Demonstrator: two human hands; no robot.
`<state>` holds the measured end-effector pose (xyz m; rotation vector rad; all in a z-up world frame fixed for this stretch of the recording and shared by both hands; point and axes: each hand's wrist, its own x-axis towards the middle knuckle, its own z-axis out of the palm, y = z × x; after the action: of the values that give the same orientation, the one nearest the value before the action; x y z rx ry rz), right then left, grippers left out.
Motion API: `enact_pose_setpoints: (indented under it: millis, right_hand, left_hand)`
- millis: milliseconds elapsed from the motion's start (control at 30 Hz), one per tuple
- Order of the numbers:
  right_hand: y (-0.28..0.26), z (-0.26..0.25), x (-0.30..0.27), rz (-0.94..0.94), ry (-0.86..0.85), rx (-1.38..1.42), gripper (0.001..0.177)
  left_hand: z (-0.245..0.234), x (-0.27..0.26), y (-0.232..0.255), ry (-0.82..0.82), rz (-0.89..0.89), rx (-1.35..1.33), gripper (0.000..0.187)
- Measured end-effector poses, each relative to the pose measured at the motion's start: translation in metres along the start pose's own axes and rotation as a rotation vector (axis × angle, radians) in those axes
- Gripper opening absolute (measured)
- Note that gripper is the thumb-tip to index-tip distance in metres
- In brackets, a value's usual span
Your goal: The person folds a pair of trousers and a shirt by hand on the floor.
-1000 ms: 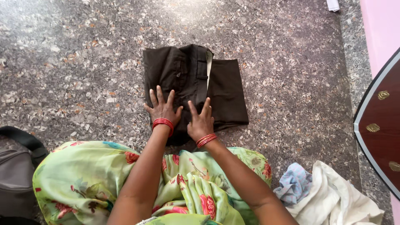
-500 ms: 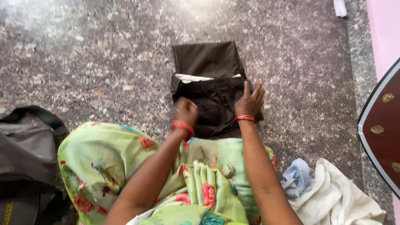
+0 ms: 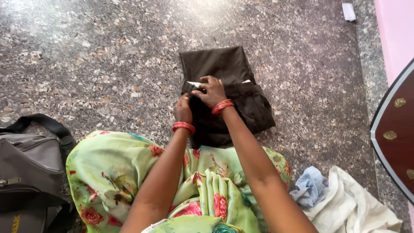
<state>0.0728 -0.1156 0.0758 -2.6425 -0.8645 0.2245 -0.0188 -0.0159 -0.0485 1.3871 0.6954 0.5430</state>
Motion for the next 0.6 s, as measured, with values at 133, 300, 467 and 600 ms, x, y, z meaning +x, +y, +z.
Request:
enact_pose_setpoints:
  millis: [133, 300, 467, 600]
  right_hand:
    - [0.017, 0.003, 0.003, -0.108, 0.070, 0.245, 0.044]
    - [0.027, 0.011, 0.026, 0.028, -0.214, 0.519, 0.088]
    - [0.029, 0.035, 0.044, 0.161, -0.189, 0.285, 0.069]
    - [0.044, 0.060, 0.054, -0.024, 0.080, 0.100, 0.048]
  left_hand:
    - [0.013, -0.028, 0.017, -0.302, 0.061, 0.274, 0.048]
    - [0.022, -0.016, 0.027, -0.430, -0.051, 0.613, 0.073]
    - [0.020, 0.003, 0.021, -0.551, -0.154, 0.750, 0.058]
    - [0.027, 0.011, 0.014, -0.580, -0.178, 0.865, 0.048]
